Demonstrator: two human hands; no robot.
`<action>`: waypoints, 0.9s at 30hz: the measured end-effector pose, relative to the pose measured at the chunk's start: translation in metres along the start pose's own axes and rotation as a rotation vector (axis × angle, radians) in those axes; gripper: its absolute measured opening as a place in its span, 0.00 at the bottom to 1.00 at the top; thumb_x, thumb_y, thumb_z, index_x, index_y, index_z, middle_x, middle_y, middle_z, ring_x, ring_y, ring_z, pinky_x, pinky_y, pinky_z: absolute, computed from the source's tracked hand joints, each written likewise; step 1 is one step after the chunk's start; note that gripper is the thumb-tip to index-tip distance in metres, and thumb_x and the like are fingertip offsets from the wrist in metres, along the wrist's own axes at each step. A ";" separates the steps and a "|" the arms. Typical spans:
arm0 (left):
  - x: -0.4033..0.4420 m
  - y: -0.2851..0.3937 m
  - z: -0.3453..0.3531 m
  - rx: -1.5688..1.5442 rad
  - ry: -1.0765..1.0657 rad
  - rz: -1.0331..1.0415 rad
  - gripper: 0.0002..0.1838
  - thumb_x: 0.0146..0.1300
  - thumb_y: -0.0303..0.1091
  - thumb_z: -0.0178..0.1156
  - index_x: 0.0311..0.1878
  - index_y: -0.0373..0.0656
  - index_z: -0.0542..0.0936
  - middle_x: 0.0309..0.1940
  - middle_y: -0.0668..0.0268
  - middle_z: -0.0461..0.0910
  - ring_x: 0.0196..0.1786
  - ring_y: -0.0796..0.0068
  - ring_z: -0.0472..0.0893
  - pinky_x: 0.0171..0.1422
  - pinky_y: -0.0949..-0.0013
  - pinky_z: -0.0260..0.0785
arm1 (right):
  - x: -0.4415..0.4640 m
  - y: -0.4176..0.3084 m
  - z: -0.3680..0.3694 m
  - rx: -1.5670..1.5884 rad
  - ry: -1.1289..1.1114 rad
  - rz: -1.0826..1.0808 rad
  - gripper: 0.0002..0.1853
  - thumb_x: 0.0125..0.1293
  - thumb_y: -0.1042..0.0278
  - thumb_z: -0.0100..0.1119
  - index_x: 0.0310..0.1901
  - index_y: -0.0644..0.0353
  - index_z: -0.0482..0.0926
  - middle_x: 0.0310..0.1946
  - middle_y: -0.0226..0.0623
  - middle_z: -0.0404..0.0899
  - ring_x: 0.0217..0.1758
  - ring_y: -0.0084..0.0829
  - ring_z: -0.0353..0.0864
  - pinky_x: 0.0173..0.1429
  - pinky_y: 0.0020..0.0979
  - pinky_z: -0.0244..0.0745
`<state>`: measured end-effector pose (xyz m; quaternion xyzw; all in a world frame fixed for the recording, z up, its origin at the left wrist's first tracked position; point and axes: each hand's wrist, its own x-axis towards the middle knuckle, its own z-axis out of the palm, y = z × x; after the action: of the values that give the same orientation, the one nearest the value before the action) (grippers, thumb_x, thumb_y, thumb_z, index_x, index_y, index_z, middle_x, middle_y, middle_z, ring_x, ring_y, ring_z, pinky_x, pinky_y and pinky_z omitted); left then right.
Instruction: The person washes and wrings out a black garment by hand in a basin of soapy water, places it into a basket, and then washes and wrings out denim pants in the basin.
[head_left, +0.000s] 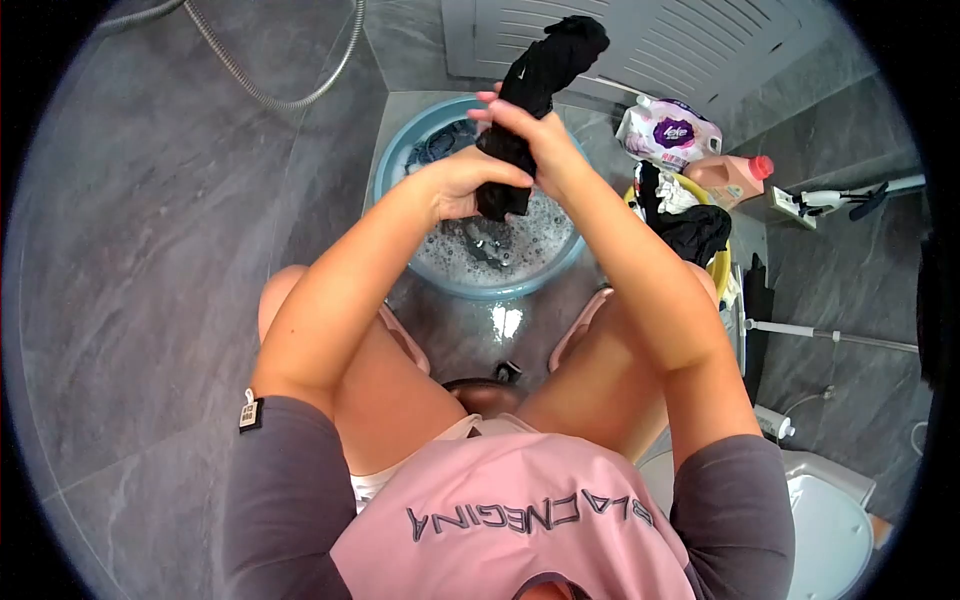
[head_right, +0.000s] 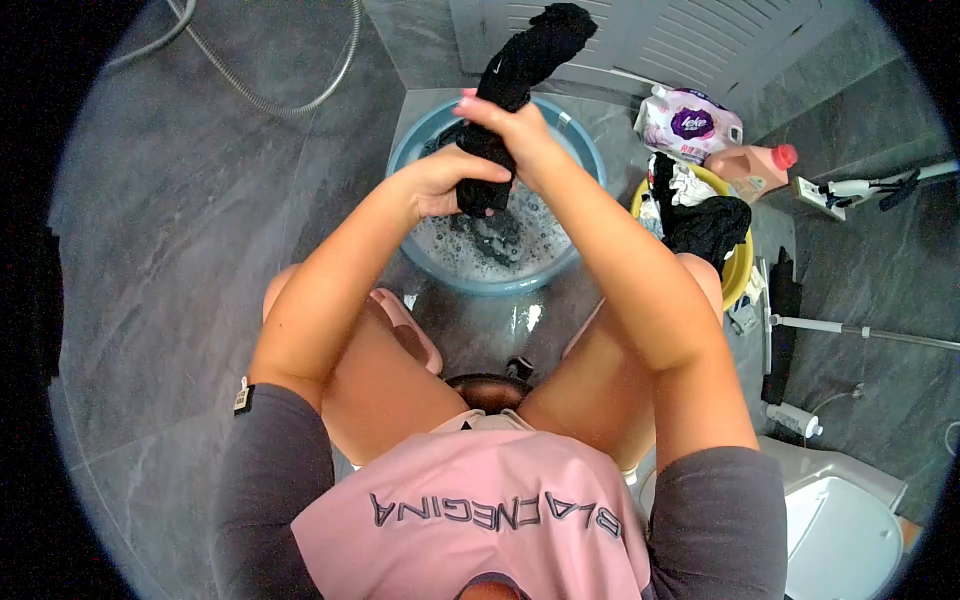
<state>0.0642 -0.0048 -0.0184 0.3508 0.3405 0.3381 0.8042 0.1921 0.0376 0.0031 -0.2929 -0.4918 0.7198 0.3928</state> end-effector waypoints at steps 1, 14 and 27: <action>0.001 -0.003 -0.001 0.038 0.020 -0.017 0.20 0.52 0.23 0.60 0.50 0.40 0.70 0.39 0.63 0.76 0.37 0.71 0.78 0.35 0.68 0.73 | 0.000 -0.002 -0.001 0.200 -0.018 0.018 0.20 0.57 0.66 0.62 0.48 0.64 0.69 0.42 0.40 0.77 0.42 0.32 0.78 0.47 0.31 0.73; 0.003 -0.029 0.018 0.017 0.146 -0.173 0.05 0.52 0.24 0.57 0.33 0.38 0.73 0.23 0.64 0.72 0.21 0.75 0.73 0.17 0.74 0.60 | -0.005 0.025 0.005 -0.145 0.196 -0.032 0.08 0.50 0.73 0.60 0.31 0.62 0.72 0.22 0.31 0.73 0.25 0.23 0.72 0.32 0.25 0.68; 0.015 -0.054 0.015 0.450 0.458 -0.027 0.06 0.52 0.31 0.59 0.29 0.41 0.73 0.15 0.71 0.69 0.13 0.81 0.65 0.15 0.71 0.52 | 0.001 0.050 0.001 -0.885 0.243 -0.223 0.31 0.44 0.68 0.60 0.54 0.66 0.67 0.44 0.53 0.76 0.49 0.48 0.76 0.53 0.35 0.69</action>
<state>0.1007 -0.0262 -0.0579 0.4299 0.5836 0.3141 0.6132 0.1770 0.0274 -0.0432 -0.4595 -0.7304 0.3549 0.3598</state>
